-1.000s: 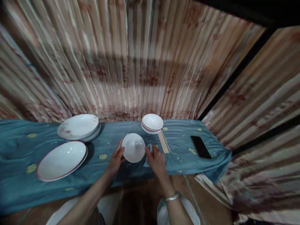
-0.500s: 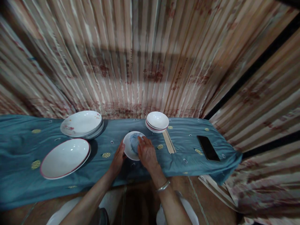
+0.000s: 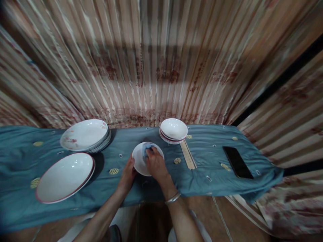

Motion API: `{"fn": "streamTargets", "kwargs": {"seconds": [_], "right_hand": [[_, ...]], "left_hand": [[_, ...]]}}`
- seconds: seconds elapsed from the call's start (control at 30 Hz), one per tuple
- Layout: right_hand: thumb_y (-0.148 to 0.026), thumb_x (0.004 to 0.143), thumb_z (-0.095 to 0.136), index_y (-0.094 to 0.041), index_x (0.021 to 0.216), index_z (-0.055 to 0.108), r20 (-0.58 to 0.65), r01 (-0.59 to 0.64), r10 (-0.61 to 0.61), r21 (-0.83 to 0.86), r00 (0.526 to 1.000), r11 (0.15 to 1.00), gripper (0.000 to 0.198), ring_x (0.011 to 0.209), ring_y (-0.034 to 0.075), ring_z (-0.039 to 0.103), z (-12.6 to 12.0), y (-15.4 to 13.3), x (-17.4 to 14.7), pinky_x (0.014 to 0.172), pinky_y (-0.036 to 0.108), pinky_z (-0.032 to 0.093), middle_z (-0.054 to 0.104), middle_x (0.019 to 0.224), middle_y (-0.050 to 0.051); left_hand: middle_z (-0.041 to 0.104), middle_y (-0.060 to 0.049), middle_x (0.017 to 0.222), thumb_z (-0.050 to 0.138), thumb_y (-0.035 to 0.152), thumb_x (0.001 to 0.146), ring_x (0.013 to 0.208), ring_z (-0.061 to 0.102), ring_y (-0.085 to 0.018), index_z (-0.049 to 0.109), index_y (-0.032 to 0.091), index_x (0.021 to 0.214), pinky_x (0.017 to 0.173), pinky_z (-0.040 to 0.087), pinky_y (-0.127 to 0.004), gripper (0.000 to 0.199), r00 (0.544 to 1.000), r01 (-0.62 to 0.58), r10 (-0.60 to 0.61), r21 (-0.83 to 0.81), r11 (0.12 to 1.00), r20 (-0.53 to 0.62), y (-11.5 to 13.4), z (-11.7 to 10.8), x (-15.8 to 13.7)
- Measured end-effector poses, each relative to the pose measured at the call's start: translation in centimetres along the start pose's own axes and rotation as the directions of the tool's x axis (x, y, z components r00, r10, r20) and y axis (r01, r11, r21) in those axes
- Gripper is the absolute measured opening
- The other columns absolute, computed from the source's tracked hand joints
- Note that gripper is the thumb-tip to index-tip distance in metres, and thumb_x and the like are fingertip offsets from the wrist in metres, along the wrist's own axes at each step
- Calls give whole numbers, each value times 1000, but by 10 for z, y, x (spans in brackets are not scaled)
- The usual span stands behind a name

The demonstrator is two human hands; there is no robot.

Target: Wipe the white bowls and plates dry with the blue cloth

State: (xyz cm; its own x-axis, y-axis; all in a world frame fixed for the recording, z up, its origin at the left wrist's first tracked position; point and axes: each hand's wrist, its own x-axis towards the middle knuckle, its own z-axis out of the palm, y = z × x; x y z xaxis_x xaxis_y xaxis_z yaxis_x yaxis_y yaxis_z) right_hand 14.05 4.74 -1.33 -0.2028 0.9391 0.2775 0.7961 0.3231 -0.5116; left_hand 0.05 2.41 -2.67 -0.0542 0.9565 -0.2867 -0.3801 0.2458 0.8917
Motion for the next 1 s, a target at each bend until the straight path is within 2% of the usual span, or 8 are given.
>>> {"fn": "streamTargets", "kwargs": {"seconds": [0.17, 0.33, 0.43, 0.57, 0.7, 0.8, 0.9, 1.0], "right_hand": [[-21, 90, 49, -18, 134, 56, -10, 26, -24, 333, 1000, 942, 44, 131, 26, 49, 11, 6, 6, 112, 46, 40, 50, 142, 15], [-23, 90, 51, -24, 132, 59, 59, 40, -99, 631, 993, 775, 43, 137, 22, 44, 11, 4, 7, 112, 40, 40, 48, 147, 9], [-27, 90, 54, -23, 126, 64, 108, 22, -143, 718, 984, 696, 37, 134, 21, 48, 5, -1, 6, 106, 36, 44, 52, 143, 9], [-27, 88, 57, -20, 114, 68, 182, -27, -170, 757, 968, 653, 29, 117, 19, 59, -9, -6, 2, 101, 34, 46, 65, 123, 8], [-31, 84, 62, -19, 101, 68, 250, -115, -129, 766, 960, 632, 22, 92, 16, 63, -17, -5, -4, 85, 28, 50, 69, 101, 3], [-30, 82, 62, -19, 94, 68, 329, -201, -85, 739, 940, 643, 18, 72, 12, 60, -21, -3, -11, 69, 23, 48, 67, 84, -1], [-19, 78, 60, -18, 89, 70, 366, -197, -97, 684, 925, 702, 15, 72, 13, 61, -28, -2, -18, 69, 23, 48, 68, 84, -1], [-9, 74, 56, -18, 87, 72, 388, -152, -103, 572, 916, 806, 22, 78, 15, 64, -37, -1, -26, 74, 25, 50, 72, 89, 0]], "left_hand": [[51, -11, 148, 55, 50, 86, 131, 52, -29, 48, 21, 143, 103, 48, -41, 64, 1000, -10, 9, 39, 999, 19, -3, -1, 0], [42, -10, 154, 50, 49, 89, 139, 42, -29, 42, 20, 147, 108, 43, -41, 65, 999, -43, 41, 88, 995, 20, -4, -1, -3], [43, -12, 154, 48, 48, 90, 144, 35, -29, 49, 15, 141, 115, 35, -39, 62, 994, -113, 113, 145, 983, 9, -4, 0, -3], [55, -14, 143, 50, 50, 88, 139, 43, -29, 59, 14, 130, 119, 27, -41, 56, 978, -206, 208, 214, 955, 13, -8, 0, -1], [55, -9, 144, 49, 51, 89, 141, 40, -26, 59, 18, 131, 121, 21, -40, 54, 955, -297, 292, 231, 927, 55, -9, 1, -3], [51, -8, 148, 46, 49, 91, 142, 38, -27, 55, 17, 136, 121, 22, -39, 56, 953, -304, 294, 258, 917, 78, -7, 3, -5], [52, -8, 147, 46, 51, 91, 141, 39, -27, 56, 16, 135, 120, 23, -38, 57, 949, -315, 303, 276, 908, 89, -4, 4, -5], [55, -7, 144, 46, 52, 91, 139, 42, -26, 60, 18, 132, 120, 24, -38, 55, 943, -332, 317, 273, 903, 98, -4, 5, -3]]}}
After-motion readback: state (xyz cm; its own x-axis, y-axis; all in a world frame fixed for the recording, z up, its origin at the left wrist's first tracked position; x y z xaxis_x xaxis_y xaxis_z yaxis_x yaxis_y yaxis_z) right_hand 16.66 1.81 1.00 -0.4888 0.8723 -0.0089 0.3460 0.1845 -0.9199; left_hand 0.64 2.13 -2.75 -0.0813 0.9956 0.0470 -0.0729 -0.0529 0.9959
